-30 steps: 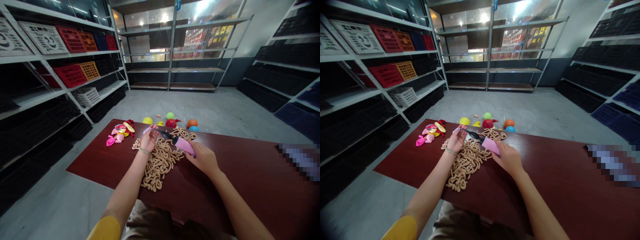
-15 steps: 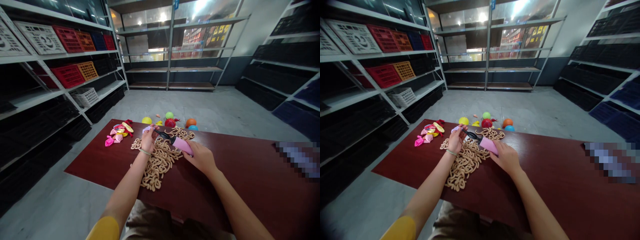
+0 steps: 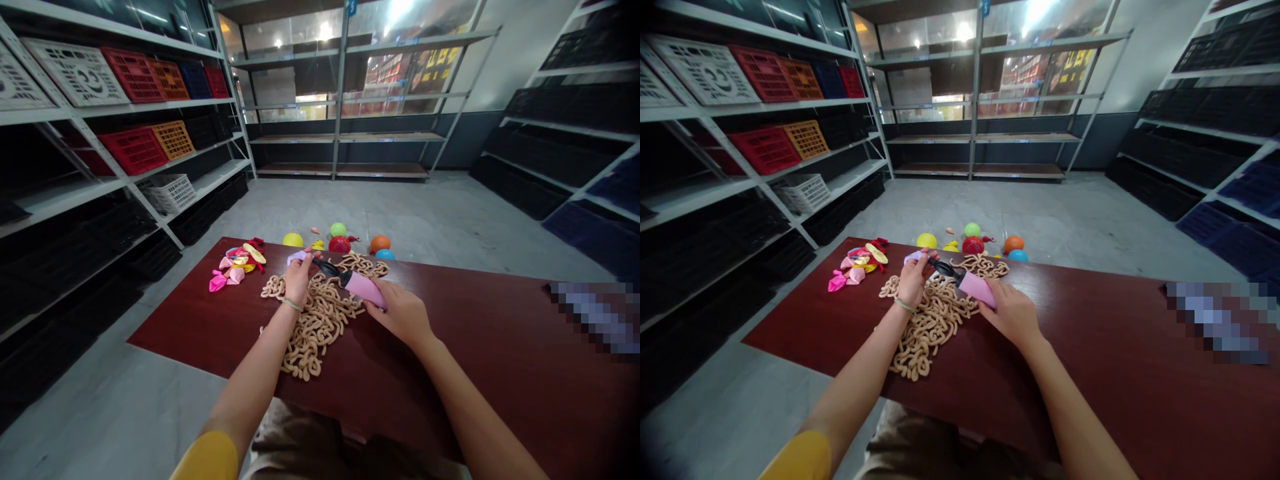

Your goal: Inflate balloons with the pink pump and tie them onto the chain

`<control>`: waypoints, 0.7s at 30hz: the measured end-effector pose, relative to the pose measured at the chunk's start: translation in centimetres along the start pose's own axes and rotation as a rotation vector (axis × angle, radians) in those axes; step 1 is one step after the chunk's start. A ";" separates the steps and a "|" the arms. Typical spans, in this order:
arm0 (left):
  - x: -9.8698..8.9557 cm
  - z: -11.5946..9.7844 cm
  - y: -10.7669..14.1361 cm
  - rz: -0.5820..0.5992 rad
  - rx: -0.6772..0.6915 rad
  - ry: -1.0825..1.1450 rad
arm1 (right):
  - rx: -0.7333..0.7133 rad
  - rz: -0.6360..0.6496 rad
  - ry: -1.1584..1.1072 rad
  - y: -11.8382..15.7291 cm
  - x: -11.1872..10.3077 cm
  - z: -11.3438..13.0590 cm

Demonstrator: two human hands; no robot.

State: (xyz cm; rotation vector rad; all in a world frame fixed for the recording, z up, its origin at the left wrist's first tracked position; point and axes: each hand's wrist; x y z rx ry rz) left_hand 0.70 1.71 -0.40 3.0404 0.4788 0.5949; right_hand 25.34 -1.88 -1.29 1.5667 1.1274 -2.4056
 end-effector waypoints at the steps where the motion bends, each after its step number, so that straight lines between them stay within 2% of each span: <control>1: 0.0 0.1 0.0 0.006 0.004 -0.014 | 0.000 0.003 0.000 0.0 0.0 0.0; 11: -0.1 0.5 -0.2 0.040 0.017 -0.069 | 0.002 0.003 0.009 0.0 0.0 0.0; 21: 0.2 0.0 0.6 0.075 0.018 -0.022 | 0.073 0.025 -0.061 0.1 0.5 0.4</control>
Point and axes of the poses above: each hand's wrist, its own y-axis away from the middle knuckle, its own x-axis out of the palm, z = x × y, and after that the axes turned 10 degrees about -y, right-handed
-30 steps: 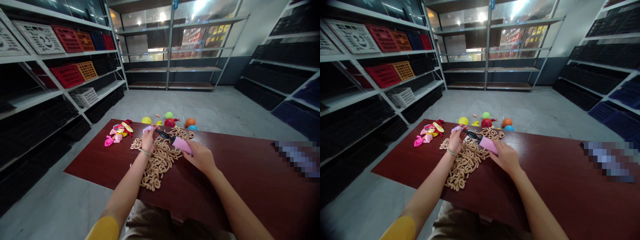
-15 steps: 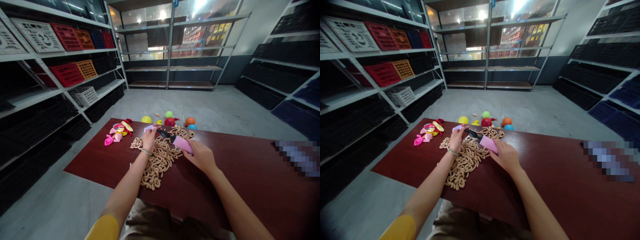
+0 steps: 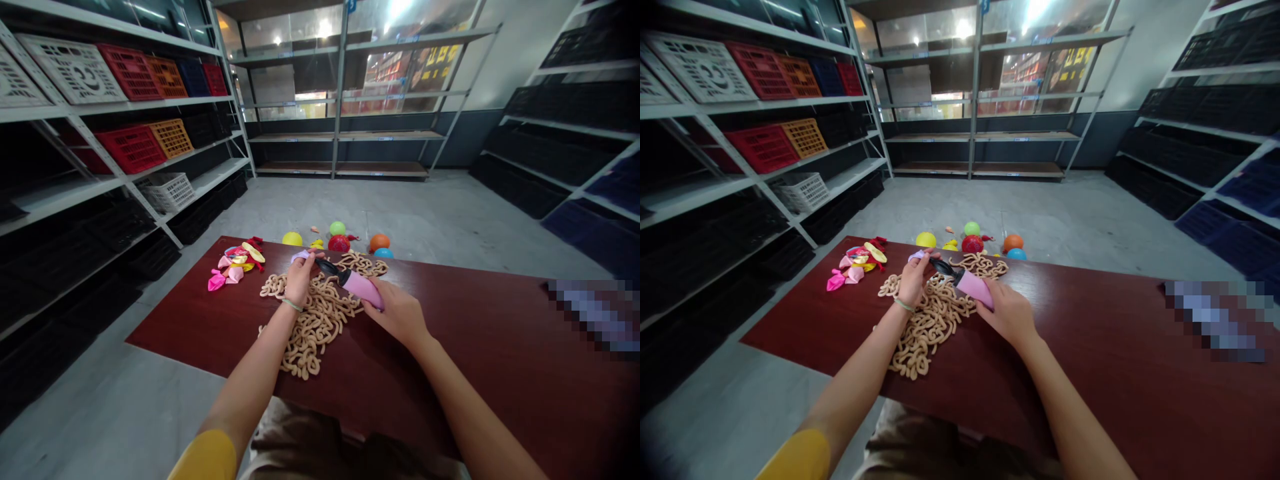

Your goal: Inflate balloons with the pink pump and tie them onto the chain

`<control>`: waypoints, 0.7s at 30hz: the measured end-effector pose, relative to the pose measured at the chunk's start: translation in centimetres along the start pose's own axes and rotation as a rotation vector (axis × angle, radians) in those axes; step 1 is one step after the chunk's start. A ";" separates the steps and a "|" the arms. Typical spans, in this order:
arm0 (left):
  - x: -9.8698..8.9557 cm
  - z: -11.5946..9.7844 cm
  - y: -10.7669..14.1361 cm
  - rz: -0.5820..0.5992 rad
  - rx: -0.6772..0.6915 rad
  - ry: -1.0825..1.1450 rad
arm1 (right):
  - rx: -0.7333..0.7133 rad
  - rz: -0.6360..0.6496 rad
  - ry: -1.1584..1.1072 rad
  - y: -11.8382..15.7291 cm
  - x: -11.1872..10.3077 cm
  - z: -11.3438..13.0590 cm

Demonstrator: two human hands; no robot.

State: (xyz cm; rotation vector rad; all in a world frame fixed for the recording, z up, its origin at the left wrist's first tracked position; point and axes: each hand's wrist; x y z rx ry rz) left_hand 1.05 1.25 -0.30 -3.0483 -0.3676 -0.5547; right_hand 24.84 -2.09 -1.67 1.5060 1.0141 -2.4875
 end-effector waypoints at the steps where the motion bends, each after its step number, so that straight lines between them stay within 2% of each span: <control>1: 0.1 0.0 0.1 0.007 -0.007 0.019 | 0.013 0.004 -0.010 0.0 0.1 0.2; 11: 1.7 0.5 0.9 0.035 -0.016 0.363 | 0.059 0.060 -0.098 0.2 0.9 1.5; 16: 2.1 0.9 0.9 -0.037 0.055 0.383 | 0.059 0.076 -0.125 0.1 1.1 2.0; 21: 2.4 1.3 1.1 -0.002 0.073 0.369 | 0.078 0.058 -0.122 0.1 1.2 2.2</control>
Point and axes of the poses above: each hand's wrist, its own y-axis away from the middle knuckle, its own x-axis out of the palm, z = x × y, and after that the axes turned 10 degrees about -y, right-handed
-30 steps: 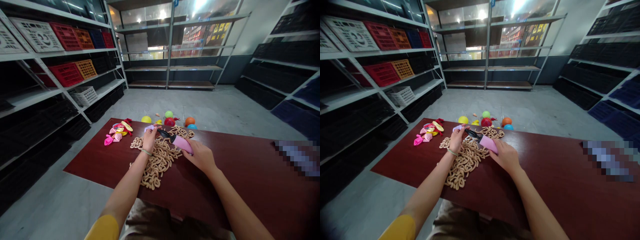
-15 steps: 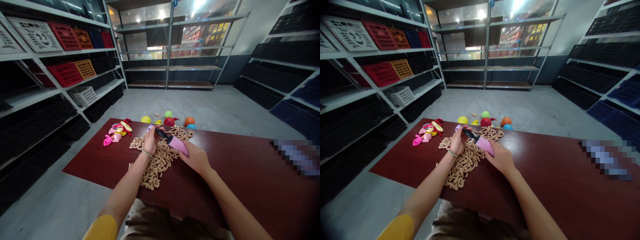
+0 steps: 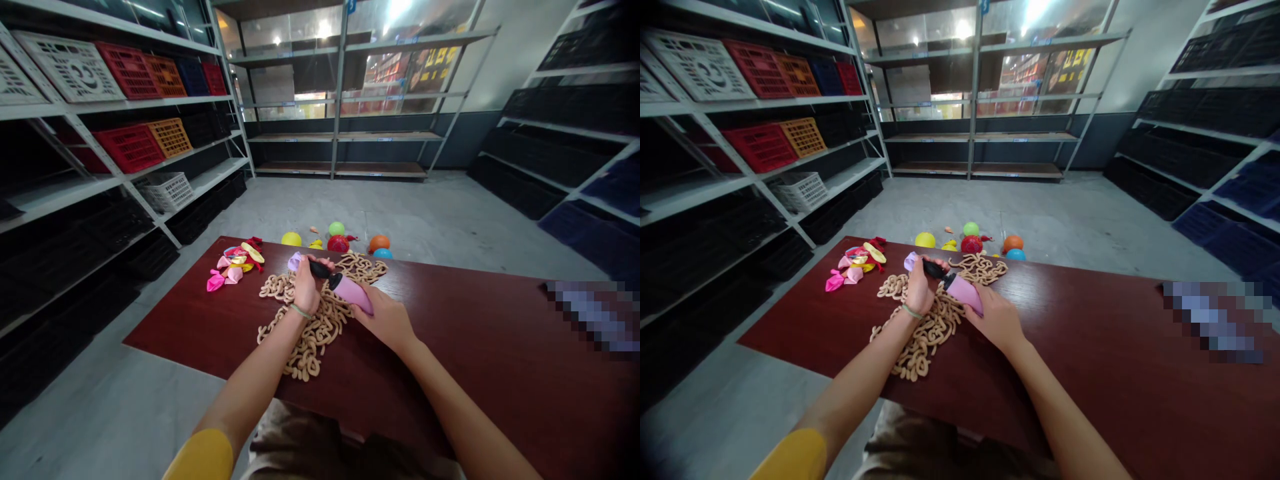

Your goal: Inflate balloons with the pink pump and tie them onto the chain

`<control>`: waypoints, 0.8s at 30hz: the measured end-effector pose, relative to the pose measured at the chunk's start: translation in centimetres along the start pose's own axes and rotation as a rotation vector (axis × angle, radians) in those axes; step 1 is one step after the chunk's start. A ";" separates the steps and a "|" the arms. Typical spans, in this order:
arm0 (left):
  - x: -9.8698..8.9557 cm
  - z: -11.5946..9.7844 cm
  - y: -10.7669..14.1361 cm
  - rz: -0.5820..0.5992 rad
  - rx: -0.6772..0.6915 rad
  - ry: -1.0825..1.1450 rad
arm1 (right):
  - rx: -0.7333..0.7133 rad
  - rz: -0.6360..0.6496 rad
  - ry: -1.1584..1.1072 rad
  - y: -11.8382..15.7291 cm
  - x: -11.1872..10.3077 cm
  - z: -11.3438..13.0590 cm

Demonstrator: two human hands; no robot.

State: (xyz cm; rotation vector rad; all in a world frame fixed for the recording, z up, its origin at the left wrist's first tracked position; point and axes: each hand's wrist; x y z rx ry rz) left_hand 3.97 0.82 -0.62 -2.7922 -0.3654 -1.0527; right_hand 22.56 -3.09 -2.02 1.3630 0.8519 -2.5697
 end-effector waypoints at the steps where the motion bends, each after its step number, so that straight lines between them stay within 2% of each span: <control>1: 0.1 0.0 0.1 -0.002 -0.007 -0.009 | 0.001 -0.003 -0.001 0.0 0.0 0.0; 7: 0.4 -0.2 0.4 -0.015 -0.037 -0.073 | 0.006 -0.022 -0.010 0.0 -0.1 0.0; 11: 0.2 -0.6 0.3 0.000 -0.066 -0.020 | 0.006 -0.017 -0.013 0.0 0.1 0.2; 19: 0.4 -0.8 0.4 -0.084 0.028 0.001 | -0.022 0.018 -0.041 0.0 0.2 0.7; 24: 0.9 -1.1 0.7 -0.096 -0.022 0.048 | -0.004 0.036 -0.048 -0.1 0.3 1.0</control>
Point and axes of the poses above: each hand's wrist, its own y-axis away from the middle knuckle, its own x-axis out of the palm, z = x × y, and after that the axes turned 10 degrees about -y, right-handed
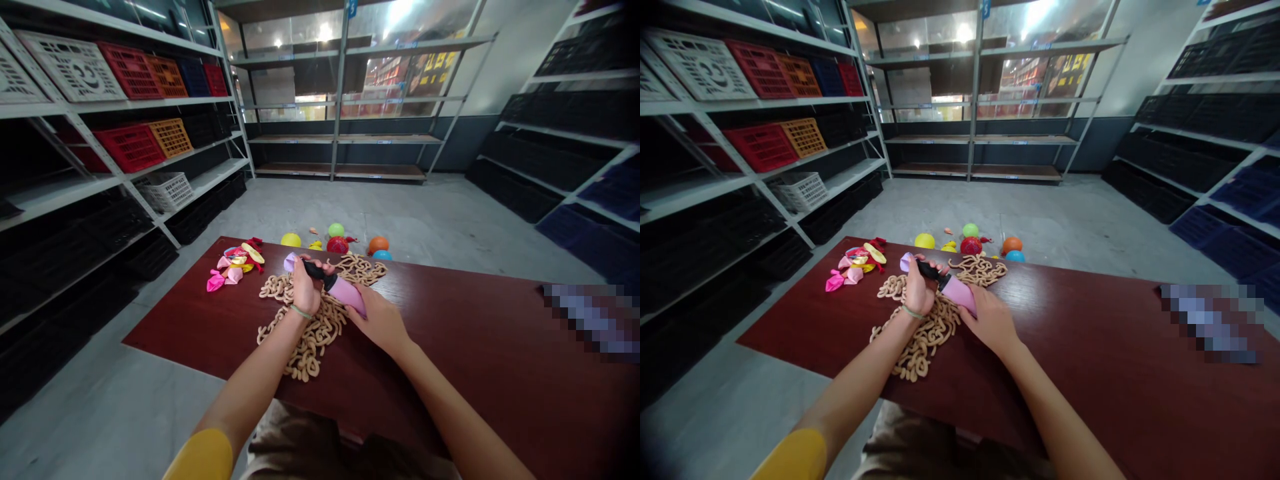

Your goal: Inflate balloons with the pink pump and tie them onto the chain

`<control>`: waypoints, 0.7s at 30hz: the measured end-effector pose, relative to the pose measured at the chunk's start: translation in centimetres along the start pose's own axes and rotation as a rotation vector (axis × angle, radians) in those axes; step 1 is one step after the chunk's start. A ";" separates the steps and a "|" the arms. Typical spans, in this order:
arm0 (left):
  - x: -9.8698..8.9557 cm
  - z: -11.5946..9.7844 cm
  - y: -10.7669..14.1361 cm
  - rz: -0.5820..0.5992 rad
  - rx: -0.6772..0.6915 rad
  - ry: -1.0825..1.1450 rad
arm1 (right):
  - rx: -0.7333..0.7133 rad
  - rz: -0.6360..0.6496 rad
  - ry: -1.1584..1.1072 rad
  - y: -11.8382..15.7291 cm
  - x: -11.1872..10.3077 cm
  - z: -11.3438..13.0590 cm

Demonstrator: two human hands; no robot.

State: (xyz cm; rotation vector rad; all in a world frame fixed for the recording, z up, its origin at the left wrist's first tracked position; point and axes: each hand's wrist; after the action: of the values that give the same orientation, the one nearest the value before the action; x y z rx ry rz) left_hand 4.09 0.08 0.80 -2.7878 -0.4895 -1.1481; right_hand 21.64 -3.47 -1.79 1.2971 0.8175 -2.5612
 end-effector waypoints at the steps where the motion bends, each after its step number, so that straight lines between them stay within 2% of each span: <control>1: 0.1 -0.1 0.0 -0.003 -0.012 0.016 | 0.005 0.005 -0.003 0.0 0.0 0.1; 6: 0.3 -0.2 0.0 -0.014 -0.019 0.036 | 0.021 0.014 -0.019 0.0 -0.1 0.3; 12: 0.5 0.2 0.0 -0.053 0.102 -0.007 | 0.010 0.004 -0.002 0.0 0.1 0.3; 21: 2.1 -0.1 -0.1 -0.035 0.054 0.005 | 0.091 -0.024 0.002 0.1 0.0 0.7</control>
State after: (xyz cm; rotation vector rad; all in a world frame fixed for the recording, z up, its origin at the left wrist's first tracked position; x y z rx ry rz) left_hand 5.34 0.73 2.32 -2.7412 -0.5626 -1.1306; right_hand 21.20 -3.94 -1.51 1.3228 0.7298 -2.6447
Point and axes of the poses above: each hand's wrist, its own y-axis away from the middle knuckle, its own x-axis out of the palm, z = x × y, and after that the axes turned 10 degrees about -y, right-handed
